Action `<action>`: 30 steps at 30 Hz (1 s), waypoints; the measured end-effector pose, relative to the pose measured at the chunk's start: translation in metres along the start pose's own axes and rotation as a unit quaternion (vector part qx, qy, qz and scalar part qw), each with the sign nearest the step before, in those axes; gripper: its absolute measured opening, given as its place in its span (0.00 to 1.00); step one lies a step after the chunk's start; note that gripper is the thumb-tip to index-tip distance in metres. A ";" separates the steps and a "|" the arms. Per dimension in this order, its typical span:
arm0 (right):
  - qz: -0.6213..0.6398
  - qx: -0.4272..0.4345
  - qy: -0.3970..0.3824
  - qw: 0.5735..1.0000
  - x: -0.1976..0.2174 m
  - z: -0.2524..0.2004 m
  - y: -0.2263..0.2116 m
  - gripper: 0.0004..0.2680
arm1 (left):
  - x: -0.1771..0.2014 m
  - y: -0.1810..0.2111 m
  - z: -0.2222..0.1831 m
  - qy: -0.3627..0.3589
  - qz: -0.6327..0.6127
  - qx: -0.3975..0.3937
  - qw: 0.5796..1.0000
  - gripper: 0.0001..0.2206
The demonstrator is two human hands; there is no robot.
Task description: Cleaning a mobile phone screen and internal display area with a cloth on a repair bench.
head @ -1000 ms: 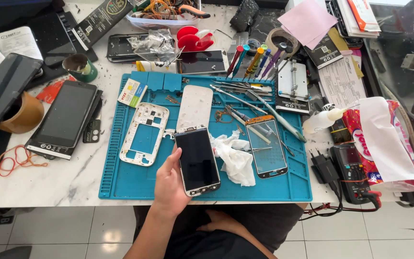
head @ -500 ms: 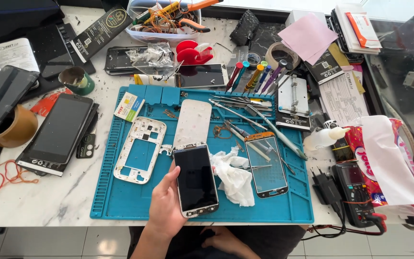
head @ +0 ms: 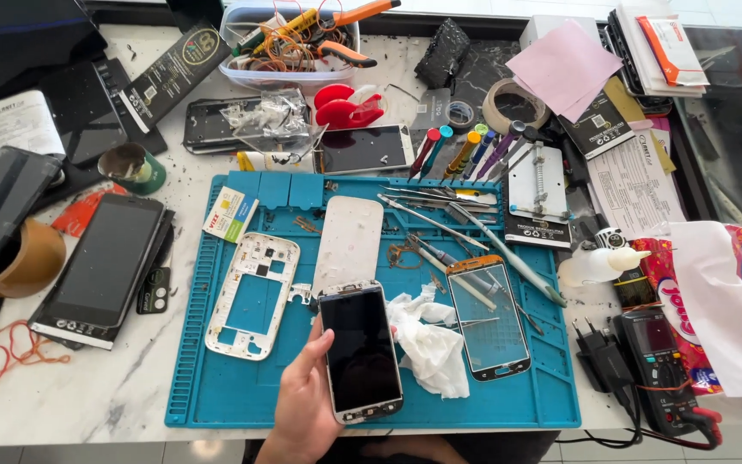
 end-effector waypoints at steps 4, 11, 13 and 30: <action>-0.029 0.032 -0.001 0.999 -0.001 0.005 0.009 0.17 | -0.001 0.002 0.000 0.023 -0.012 0.004 1.000 0.26; -0.068 0.066 -0.006 0.995 0.008 0.001 0.002 0.18 | 0.016 0.000 0.009 0.017 -0.002 0.028 0.999 0.32; -0.086 0.046 -0.059 0.993 0.017 -0.010 -0.026 0.23 | 0.015 0.002 0.006 -0.014 -0.004 0.023 1.000 0.26; -0.154 0.214 -0.097 0.960 0.028 0.033 0.002 0.32 | 0.027 0.004 0.001 -0.137 0.014 0.005 0.991 0.25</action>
Point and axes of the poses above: each hand's wrist, its own z-axis towards the middle knuckle, its own x-axis out of the back of the hand, y = z × x, the point moved 1 cm from there along z, towards the middle knuckle, and after that the axes turned 1 degree about y, right-handed, at the moved point
